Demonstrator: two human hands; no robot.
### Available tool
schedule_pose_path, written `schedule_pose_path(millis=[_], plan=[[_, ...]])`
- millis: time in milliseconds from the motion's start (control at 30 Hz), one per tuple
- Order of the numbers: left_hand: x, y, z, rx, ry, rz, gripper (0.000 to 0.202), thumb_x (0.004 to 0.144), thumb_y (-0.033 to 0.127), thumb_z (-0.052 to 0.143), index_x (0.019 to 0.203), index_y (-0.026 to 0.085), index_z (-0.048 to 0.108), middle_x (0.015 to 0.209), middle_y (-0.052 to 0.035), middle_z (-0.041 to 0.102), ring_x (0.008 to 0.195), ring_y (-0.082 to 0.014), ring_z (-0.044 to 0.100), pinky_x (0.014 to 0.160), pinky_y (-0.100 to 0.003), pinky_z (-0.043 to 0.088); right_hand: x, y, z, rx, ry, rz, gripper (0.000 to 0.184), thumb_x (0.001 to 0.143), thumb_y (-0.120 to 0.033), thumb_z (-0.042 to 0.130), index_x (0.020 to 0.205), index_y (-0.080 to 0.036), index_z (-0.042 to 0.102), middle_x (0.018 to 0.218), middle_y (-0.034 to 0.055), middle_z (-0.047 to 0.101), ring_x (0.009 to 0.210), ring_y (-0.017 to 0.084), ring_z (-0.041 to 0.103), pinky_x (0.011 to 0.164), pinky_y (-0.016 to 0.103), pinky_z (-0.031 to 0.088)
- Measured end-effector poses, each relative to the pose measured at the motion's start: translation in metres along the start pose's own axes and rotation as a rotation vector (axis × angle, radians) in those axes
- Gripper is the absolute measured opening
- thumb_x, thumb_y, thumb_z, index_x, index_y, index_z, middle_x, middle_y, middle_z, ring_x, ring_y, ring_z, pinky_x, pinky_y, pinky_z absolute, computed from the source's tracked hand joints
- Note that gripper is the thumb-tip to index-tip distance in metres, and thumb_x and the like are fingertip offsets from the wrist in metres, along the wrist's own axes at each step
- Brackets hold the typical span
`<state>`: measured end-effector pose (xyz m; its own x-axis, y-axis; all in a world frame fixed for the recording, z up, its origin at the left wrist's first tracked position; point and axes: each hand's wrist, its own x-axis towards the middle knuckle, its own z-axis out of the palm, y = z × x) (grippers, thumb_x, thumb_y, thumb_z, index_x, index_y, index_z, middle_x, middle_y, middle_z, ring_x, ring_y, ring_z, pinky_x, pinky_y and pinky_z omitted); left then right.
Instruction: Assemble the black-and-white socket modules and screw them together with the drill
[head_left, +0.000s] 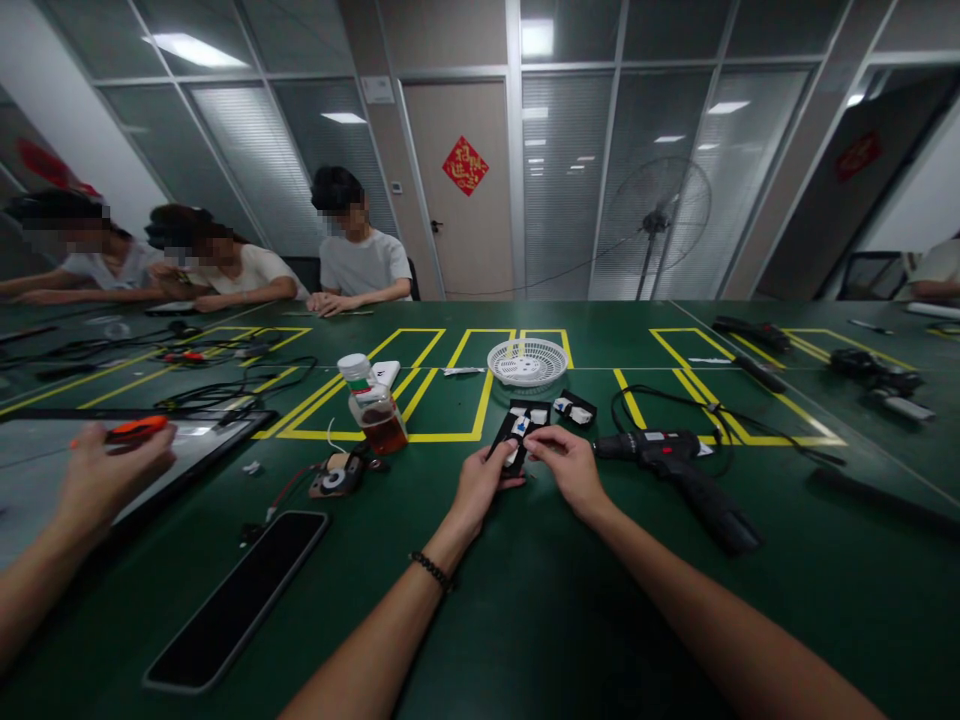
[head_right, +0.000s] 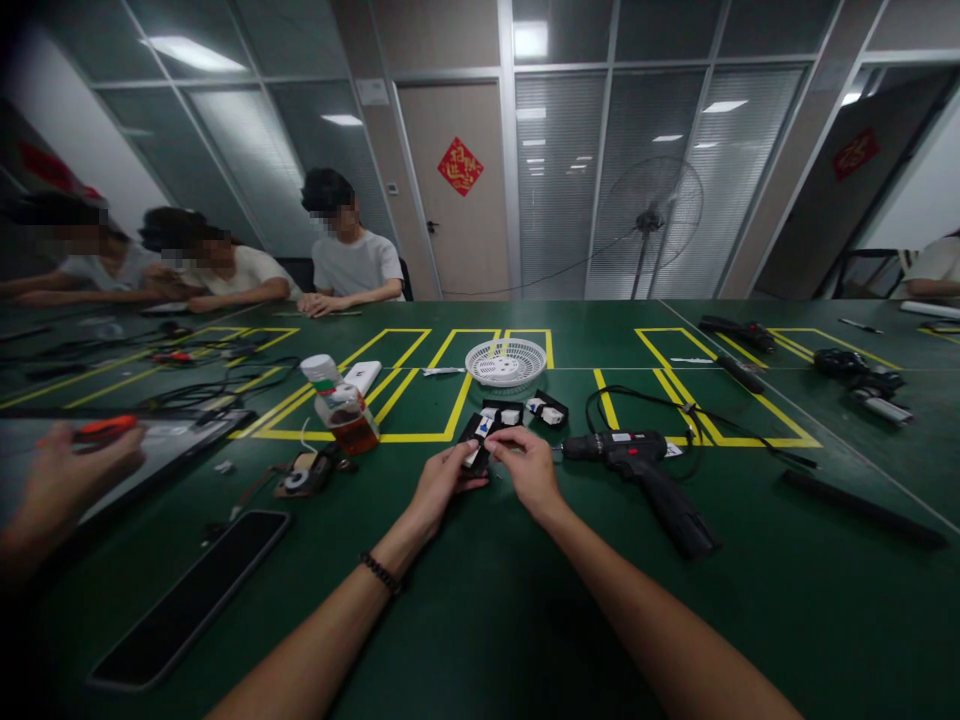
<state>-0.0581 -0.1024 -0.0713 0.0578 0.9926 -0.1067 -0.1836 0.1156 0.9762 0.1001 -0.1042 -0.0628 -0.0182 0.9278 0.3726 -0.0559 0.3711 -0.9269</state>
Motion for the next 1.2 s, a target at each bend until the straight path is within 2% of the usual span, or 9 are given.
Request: schedule_pose_path(millis=[133, 267, 567, 867, 1000, 1200], plan=[[-0.001, 0.001, 0.002, 0.005, -0.009, -0.008, 0.044, 0.078, 0.048, 0.070, 0.099, 0.009, 0.069, 0.089, -0.0119, 0.068, 0.074, -0.0192, 0.068, 0.065, -0.032, 0.061, -0.002, -0.004, 0.001, -0.055, 0.028, -0.104, 0.012, 0.084, -0.028, 0.066, 0.089, -0.021, 0.073, 0.093, 0.0050, 0.068, 0.090, 0.021, 0.064, 0.079, 0.032, 0.053], [-0.002, 0.002, 0.003, -0.004, -0.030, -0.016, 0.044, 0.079, 0.047, 0.069, 0.101, 0.009, 0.069, 0.090, -0.0126, 0.069, 0.076, -0.0194, 0.068, 0.067, -0.033, 0.062, -0.005, -0.007, 0.004, -0.080, 0.031, -0.150, 0.009, 0.085, -0.025, 0.065, 0.088, -0.021, 0.073, 0.094, 0.0049, 0.066, 0.090, 0.020, 0.063, 0.076, 0.030, 0.053], [-0.003, 0.003, 0.003, -0.029, -0.066, -0.042, 0.047, 0.081, 0.047, 0.067, 0.107, 0.009, 0.068, 0.095, -0.0145, 0.070, 0.081, -0.0215, 0.069, 0.073, -0.037, 0.062, -0.004, -0.004, 0.004, -0.025, 0.028, -0.113, 0.012, 0.085, -0.030, 0.065, 0.090, -0.022, 0.072, 0.095, 0.0052, 0.066, 0.090, 0.021, 0.062, 0.075, 0.031, 0.055], [-0.003, 0.002, 0.004, -0.044, -0.037, -0.051, 0.044, 0.079, 0.045, 0.069, 0.104, 0.009, 0.069, 0.088, -0.0135, 0.071, 0.072, -0.0181, 0.070, 0.066, -0.029, 0.061, -0.007, -0.011, 0.004, -0.067, -0.005, -0.088, 0.014, 0.086, -0.031, 0.063, 0.092, -0.022, 0.072, 0.099, 0.0051, 0.063, 0.094, 0.021, 0.062, 0.080, 0.032, 0.055], [-0.004, 0.002, 0.005, -0.058, -0.021, -0.054, 0.044, 0.078, 0.046, 0.070, 0.102, 0.009, 0.069, 0.088, -0.0138, 0.071, 0.074, -0.0186, 0.070, 0.066, -0.029, 0.061, -0.010, -0.013, 0.005, -0.075, -0.019, -0.079, 0.016, 0.087, -0.033, 0.062, 0.094, -0.023, 0.071, 0.099, 0.0055, 0.063, 0.094, 0.021, 0.062, 0.078, 0.031, 0.056], [-0.003, 0.000, 0.004, -0.045, -0.057, -0.042, 0.045, 0.079, 0.048, 0.068, 0.102, 0.010, 0.069, 0.091, -0.0139, 0.071, 0.074, -0.0185, 0.070, 0.068, -0.030, 0.061, -0.012, -0.012, 0.006, -0.070, 0.004, -0.113, 0.013, 0.087, -0.032, 0.063, 0.092, -0.024, 0.072, 0.097, 0.0049, 0.065, 0.090, 0.021, 0.063, 0.076, 0.033, 0.056]])
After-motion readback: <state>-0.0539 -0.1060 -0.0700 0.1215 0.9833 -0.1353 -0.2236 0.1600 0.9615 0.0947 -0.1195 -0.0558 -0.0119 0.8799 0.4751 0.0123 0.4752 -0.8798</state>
